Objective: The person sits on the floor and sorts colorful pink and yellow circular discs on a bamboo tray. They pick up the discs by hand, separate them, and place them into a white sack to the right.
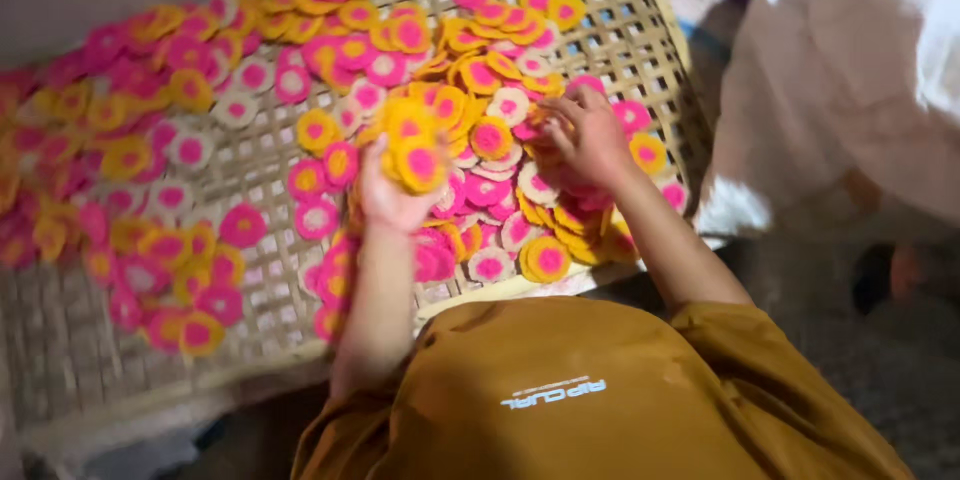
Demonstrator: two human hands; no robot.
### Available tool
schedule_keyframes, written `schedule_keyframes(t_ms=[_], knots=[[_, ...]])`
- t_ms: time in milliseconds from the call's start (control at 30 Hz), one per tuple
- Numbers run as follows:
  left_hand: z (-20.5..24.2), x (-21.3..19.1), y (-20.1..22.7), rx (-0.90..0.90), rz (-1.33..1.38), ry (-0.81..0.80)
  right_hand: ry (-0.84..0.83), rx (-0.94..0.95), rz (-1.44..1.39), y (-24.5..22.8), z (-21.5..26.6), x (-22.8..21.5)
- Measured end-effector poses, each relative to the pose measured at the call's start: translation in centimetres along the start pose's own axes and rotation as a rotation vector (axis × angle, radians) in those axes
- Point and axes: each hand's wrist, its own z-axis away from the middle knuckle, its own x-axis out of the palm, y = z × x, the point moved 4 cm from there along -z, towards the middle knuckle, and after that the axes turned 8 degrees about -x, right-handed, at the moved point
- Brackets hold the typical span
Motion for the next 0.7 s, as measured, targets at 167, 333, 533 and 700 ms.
schedule_keyframes(t_ms=[167,333,533,700], knots=[[-1.2,1.5,-7.6,-0.006,0.012,-0.134,-0.178,-0.207,-0.063,0.7,-1.7,2.1],[-1.1,0.4,-11.3,-0.004,-0.349,0.178,-0.285,-0.177,-0.56,3.6,-1.2,0.9],[-2.3,1.2,-13.3,-0.075,-0.489,0.041,-0.359,-0.021,-1.069,4.3,0.5,1.2],[-4.5,1.0,-11.5,-0.044,0.007,0.056,-0.089,0.354,-1.78,3.1,-0.4,-3.2]])
